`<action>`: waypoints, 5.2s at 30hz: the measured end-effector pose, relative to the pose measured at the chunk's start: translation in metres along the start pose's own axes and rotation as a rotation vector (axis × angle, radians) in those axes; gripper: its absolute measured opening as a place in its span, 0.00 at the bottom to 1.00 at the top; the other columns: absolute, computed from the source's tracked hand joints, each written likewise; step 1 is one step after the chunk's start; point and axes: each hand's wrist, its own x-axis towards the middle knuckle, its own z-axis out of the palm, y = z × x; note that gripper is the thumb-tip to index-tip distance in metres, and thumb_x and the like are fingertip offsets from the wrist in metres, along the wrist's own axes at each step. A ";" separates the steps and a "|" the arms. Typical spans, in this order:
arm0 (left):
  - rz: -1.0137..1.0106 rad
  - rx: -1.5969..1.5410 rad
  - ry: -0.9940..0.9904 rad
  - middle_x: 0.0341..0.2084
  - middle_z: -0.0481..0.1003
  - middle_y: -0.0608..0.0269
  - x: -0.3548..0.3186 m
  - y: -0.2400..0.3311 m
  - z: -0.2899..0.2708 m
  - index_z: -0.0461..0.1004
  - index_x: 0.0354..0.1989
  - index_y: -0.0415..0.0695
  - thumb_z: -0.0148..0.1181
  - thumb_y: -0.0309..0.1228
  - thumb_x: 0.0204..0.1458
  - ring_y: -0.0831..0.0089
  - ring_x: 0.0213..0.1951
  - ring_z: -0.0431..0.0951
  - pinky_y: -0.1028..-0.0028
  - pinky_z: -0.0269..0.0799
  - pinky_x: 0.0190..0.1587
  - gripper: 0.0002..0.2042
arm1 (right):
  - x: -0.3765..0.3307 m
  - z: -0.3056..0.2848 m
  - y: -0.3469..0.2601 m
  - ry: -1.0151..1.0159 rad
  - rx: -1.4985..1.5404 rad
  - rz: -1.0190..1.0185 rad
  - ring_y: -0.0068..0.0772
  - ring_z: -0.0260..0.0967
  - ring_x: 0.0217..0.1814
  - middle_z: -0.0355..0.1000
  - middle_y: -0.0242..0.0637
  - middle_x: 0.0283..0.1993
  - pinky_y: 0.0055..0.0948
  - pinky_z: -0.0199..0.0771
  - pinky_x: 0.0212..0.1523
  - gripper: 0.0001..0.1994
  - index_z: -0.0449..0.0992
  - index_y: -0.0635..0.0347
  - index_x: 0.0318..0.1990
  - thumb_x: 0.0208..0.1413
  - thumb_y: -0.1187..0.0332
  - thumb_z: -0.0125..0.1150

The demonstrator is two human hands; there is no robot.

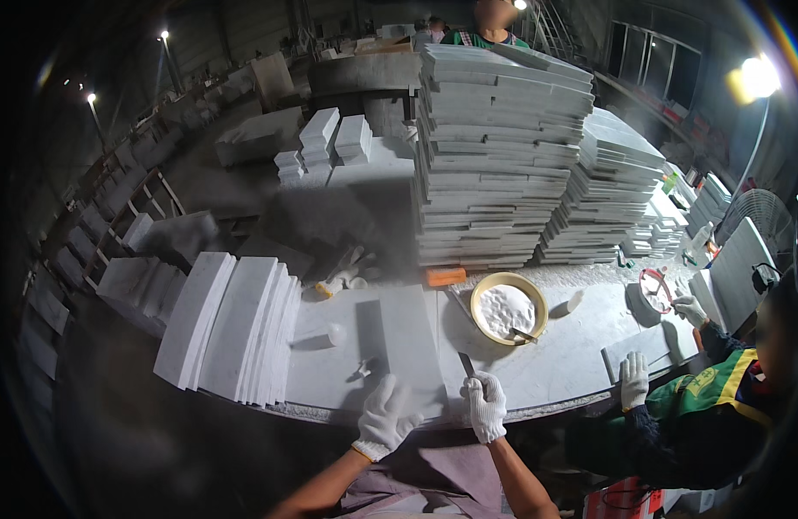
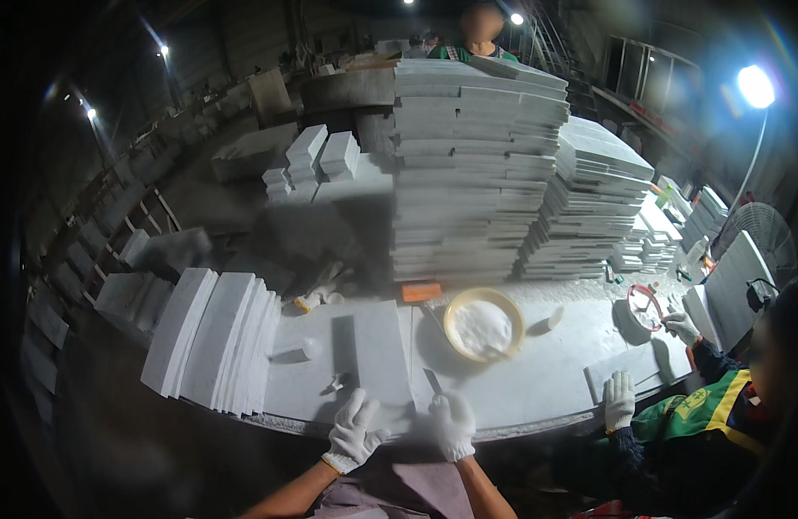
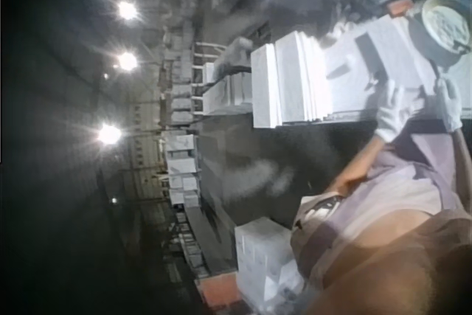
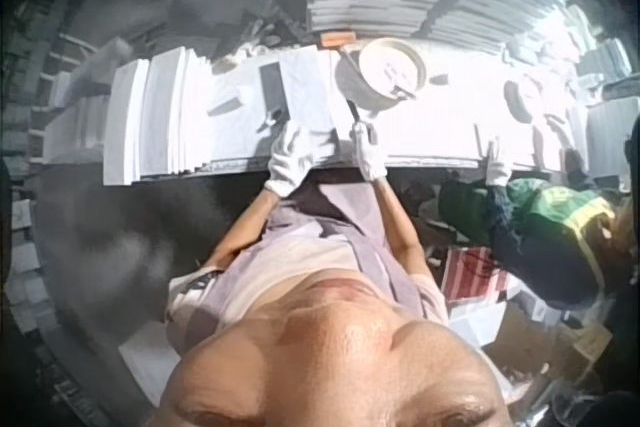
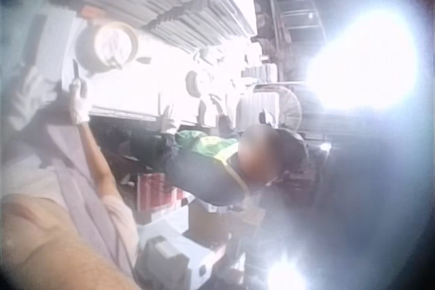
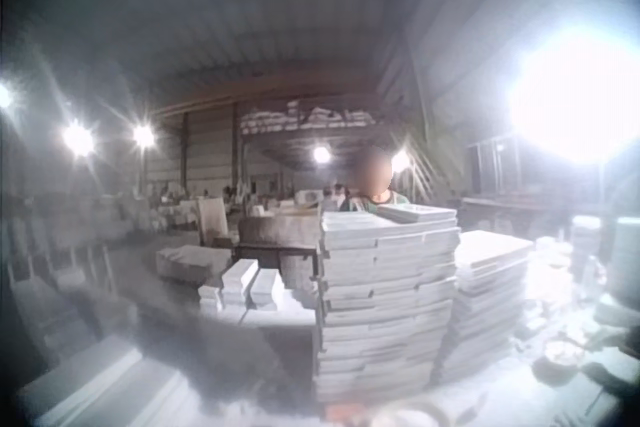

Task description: The person repeatedly scrapes the edges of white rectangular tiles with a metal scraper, then wipes the surface with a cloth. They handle tiles one at a time from a stack on the table and place them back after treatment.

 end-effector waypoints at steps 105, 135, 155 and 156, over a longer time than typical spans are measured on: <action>-0.118 -0.164 0.113 0.40 0.82 0.57 -0.051 -0.003 -0.039 0.82 0.38 0.45 0.70 0.35 0.58 0.51 0.46 0.82 0.56 0.76 0.51 0.08 | 0.054 -0.102 -0.009 0.047 0.003 0.061 0.21 0.79 0.41 0.80 0.33 0.39 0.27 0.83 0.45 0.11 0.78 0.64 0.51 0.74 0.64 0.59; -0.154 -0.254 -0.015 0.33 0.84 0.53 -0.034 0.026 -0.030 0.85 0.50 0.45 0.63 0.40 0.66 0.51 0.35 0.83 0.58 0.78 0.41 0.13 | 0.134 -0.067 -0.023 0.052 -0.990 -0.094 0.39 0.83 0.35 0.83 0.44 0.35 0.37 0.80 0.40 0.12 0.86 0.54 0.48 0.65 0.61 0.63; -0.128 -0.238 -0.032 0.37 0.85 0.60 -0.034 0.022 -0.033 0.84 0.52 0.49 0.66 0.35 0.63 0.54 0.36 0.83 0.58 0.78 0.41 0.11 | 0.140 -0.057 -0.020 0.079 -0.750 0.064 0.40 0.83 0.34 0.84 0.44 0.35 0.36 0.79 0.38 0.14 0.87 0.55 0.50 0.64 0.60 0.62; -0.129 -0.237 -0.035 0.37 0.85 0.60 -0.034 0.023 -0.033 0.84 0.52 0.49 0.66 0.35 0.63 0.54 0.36 0.83 0.58 0.78 0.41 0.11 | 0.141 -0.056 -0.020 0.084 -0.823 0.024 0.45 0.84 0.35 0.84 0.46 0.36 0.38 0.80 0.42 0.14 0.87 0.53 0.50 0.64 0.60 0.62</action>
